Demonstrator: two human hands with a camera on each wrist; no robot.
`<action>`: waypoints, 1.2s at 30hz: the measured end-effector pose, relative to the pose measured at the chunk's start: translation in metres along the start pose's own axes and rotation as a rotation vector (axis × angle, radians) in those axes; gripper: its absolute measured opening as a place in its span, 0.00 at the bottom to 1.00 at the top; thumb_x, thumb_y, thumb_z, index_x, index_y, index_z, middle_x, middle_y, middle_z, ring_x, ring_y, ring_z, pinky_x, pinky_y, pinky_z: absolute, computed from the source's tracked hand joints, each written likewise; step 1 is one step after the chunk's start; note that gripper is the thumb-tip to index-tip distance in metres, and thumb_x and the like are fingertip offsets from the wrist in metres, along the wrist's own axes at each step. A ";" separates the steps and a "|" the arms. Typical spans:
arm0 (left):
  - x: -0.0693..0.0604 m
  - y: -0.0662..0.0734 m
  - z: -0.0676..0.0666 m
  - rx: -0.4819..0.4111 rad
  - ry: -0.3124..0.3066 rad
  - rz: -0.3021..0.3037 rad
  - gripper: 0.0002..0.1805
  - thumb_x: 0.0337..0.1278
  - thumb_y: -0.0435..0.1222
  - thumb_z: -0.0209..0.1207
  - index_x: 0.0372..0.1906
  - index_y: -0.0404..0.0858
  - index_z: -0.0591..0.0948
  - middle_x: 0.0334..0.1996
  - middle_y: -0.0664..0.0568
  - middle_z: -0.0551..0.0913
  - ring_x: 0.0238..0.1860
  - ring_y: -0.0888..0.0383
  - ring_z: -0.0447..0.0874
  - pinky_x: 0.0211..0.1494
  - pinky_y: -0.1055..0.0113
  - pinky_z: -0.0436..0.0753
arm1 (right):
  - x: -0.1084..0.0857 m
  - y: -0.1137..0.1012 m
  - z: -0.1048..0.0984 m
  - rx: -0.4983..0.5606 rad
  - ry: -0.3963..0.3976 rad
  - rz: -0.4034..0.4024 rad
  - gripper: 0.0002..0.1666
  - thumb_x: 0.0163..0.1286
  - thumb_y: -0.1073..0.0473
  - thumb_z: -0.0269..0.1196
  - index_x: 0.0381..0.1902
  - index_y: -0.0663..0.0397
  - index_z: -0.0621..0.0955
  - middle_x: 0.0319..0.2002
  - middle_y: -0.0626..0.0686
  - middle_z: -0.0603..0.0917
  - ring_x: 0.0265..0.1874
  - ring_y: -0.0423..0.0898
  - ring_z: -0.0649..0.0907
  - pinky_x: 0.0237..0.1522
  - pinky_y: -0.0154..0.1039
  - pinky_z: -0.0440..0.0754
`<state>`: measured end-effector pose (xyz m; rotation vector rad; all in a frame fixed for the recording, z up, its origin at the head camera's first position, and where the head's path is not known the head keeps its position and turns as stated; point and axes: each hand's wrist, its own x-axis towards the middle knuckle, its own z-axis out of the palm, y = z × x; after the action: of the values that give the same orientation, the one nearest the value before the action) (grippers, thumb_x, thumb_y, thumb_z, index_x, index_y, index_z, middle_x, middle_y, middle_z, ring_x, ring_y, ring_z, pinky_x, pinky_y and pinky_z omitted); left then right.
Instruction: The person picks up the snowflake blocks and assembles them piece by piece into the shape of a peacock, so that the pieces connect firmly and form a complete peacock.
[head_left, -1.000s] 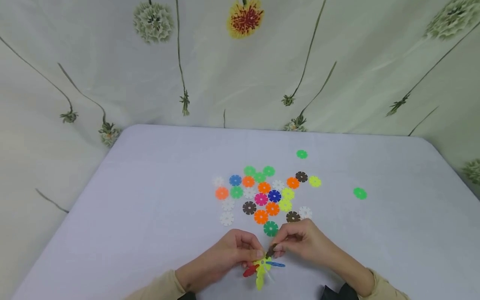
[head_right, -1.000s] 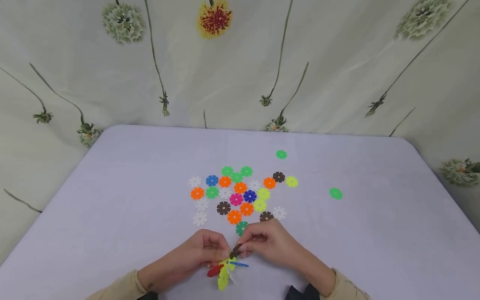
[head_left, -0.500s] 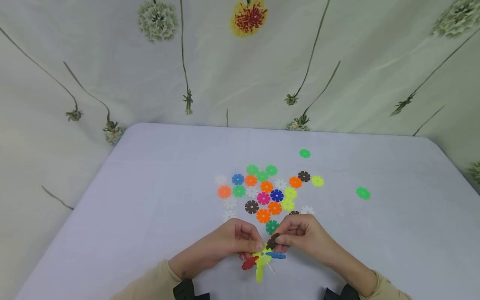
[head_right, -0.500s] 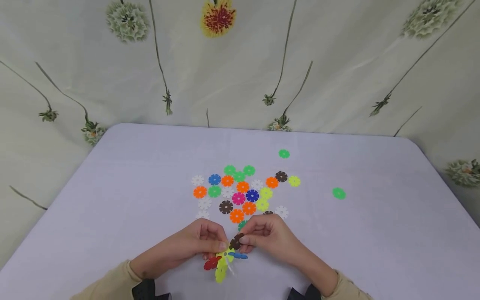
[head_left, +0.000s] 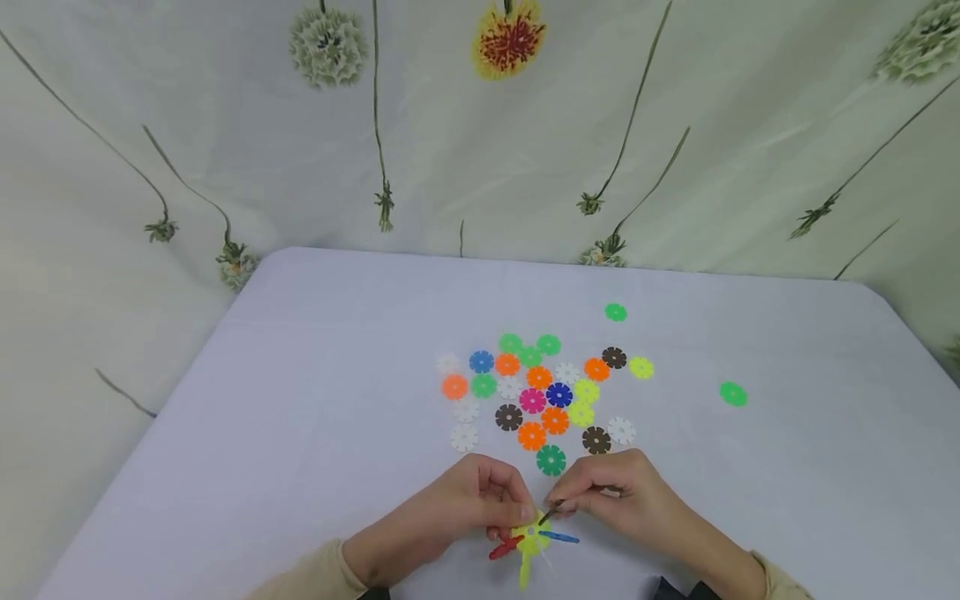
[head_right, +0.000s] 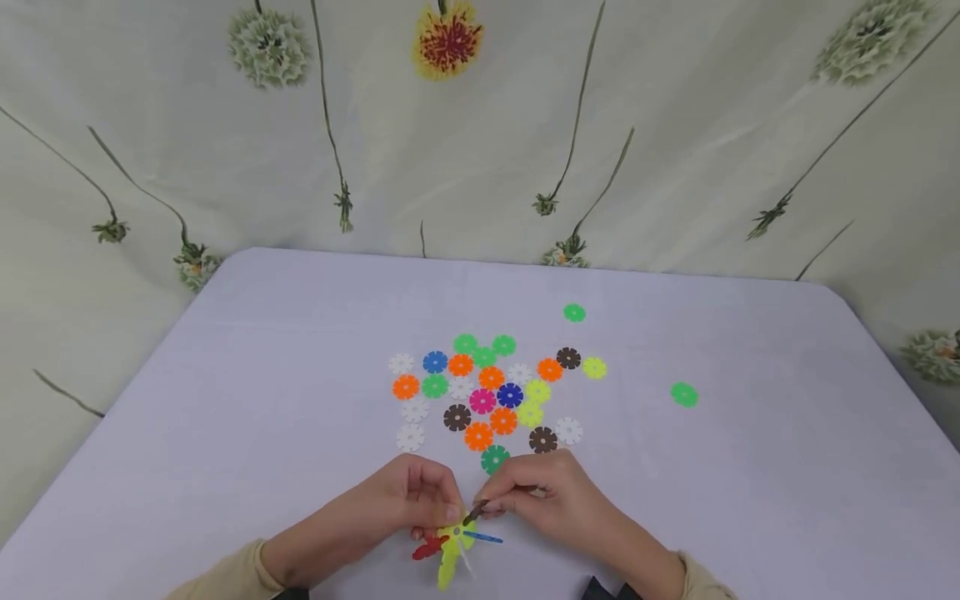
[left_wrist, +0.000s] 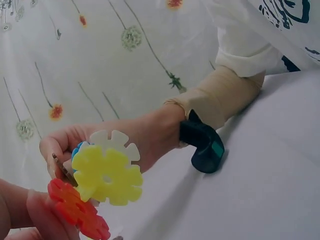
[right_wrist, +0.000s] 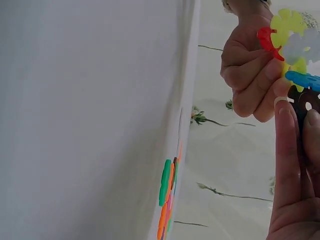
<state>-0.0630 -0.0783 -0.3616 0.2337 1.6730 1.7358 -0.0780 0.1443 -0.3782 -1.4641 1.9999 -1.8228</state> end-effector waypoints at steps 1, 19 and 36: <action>-0.001 0.000 0.001 0.002 0.003 0.008 0.07 0.55 0.28 0.59 0.32 0.24 0.79 0.19 0.52 0.77 0.18 0.61 0.69 0.24 0.74 0.70 | -0.001 0.000 0.000 0.001 -0.004 -0.021 0.12 0.55 0.80 0.62 0.35 0.63 0.82 0.31 0.58 0.84 0.31 0.48 0.85 0.31 0.40 0.83; -0.010 0.021 -0.004 0.362 0.055 0.349 0.04 0.53 0.33 0.66 0.30 0.35 0.85 0.22 0.56 0.82 0.21 0.61 0.79 0.24 0.68 0.81 | 0.002 -0.011 -0.008 -0.024 0.055 -0.041 0.12 0.56 0.75 0.64 0.38 0.60 0.83 0.36 0.57 0.84 0.37 0.48 0.82 0.32 0.38 0.82; -0.003 0.018 -0.008 0.096 0.028 0.094 0.08 0.57 0.33 0.61 0.35 0.29 0.83 0.19 0.48 0.77 0.19 0.59 0.70 0.24 0.73 0.72 | 0.003 -0.008 -0.006 0.145 0.128 0.105 0.16 0.59 0.82 0.57 0.41 0.64 0.81 0.33 0.58 0.80 0.25 0.49 0.81 0.28 0.41 0.83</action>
<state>-0.0711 -0.0849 -0.3451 0.3382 1.7934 1.7361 -0.0785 0.1474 -0.3682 -1.2086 1.9115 -2.0149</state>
